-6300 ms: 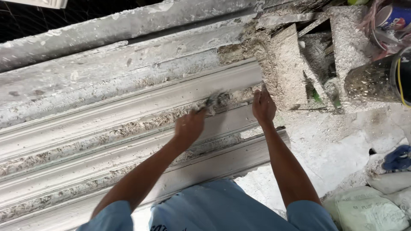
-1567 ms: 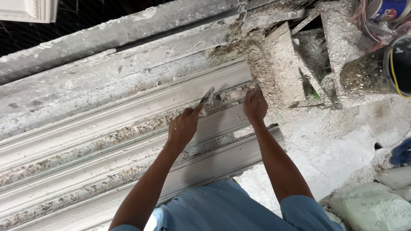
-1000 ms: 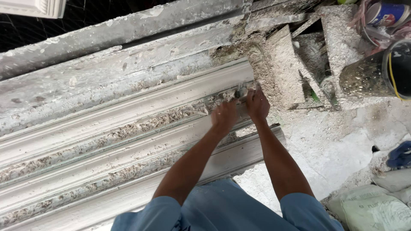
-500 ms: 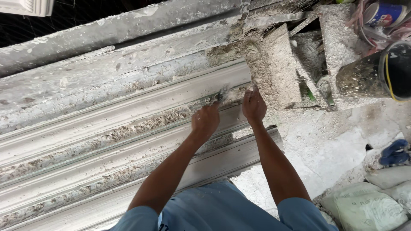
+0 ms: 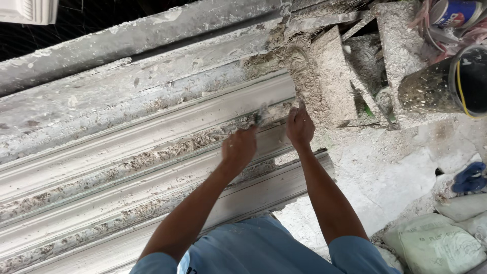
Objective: The person scrapes dried plaster residue out of the grooves of decorative cornice moldings laid on a work surface, using a small knife held in one hand while the other hand steadies the molding. They work progressively along the lengths of the pieces, clearing loosened debris aside by hand as they go.
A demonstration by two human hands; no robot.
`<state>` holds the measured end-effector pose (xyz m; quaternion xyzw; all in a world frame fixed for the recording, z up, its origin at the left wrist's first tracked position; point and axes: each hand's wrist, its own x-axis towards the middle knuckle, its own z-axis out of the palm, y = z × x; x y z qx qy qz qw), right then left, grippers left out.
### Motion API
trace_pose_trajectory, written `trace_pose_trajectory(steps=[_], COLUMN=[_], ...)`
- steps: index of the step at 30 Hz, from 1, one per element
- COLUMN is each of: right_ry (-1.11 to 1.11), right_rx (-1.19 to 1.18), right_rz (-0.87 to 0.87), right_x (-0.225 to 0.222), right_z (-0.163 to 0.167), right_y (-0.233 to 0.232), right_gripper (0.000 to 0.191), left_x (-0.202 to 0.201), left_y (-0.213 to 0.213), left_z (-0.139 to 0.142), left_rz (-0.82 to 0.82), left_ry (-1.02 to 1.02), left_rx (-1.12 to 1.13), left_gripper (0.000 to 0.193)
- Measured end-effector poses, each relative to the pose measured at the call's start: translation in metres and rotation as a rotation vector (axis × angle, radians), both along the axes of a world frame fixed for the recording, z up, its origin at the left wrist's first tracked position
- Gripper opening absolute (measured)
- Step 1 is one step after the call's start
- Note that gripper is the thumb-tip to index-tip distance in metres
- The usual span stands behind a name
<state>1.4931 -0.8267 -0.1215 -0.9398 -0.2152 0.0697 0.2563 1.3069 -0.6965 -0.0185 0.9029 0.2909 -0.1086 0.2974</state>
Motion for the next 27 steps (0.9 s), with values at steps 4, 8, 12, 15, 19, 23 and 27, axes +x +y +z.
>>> trace_pose_trajectory(steps=[4,8,12,15,19,23,27], right_ry=[0.054,0.015,0.129,-0.087,-0.008,-0.252,-0.45], right_rx=[-0.046,-0.081,-0.074,0.053,-0.028,0.113,0.081], right_rz=[-0.018,-0.036,-0.048,0.034,-0.053,0.066,0.217], right_x=[-0.002,-0.002,-0.002,-0.003,-0.005,-0.006,-0.015], right_z=[0.0,0.002,0.007,0.009,0.008,0.008,0.018], right_y=[0.002,0.003,-0.001,-0.001,0.001,0.0,0.01], right_gripper=[0.059,0.059,0.057,0.058,0.051,0.044,0.033], left_x=[-0.017,0.035,0.103,0.11,0.053,-0.022,-0.063], left_y=[0.012,-0.005,-0.033,-0.036,-0.011,0.02,0.039], left_z=[-0.003,-0.01,-0.008,-0.006,-0.003,0.003,0.013], left_rz=[0.08,0.093,0.052,0.047,0.01,0.117,0.142], left_ry=[-0.086,-0.048,-0.058,0.011,0.011,-0.278,-0.309], left_rx=[0.021,-0.018,-0.137,-0.223,-0.094,-0.032,-0.023], left_gripper=[0.029,0.024,0.018,0.026,0.031,0.033,0.033])
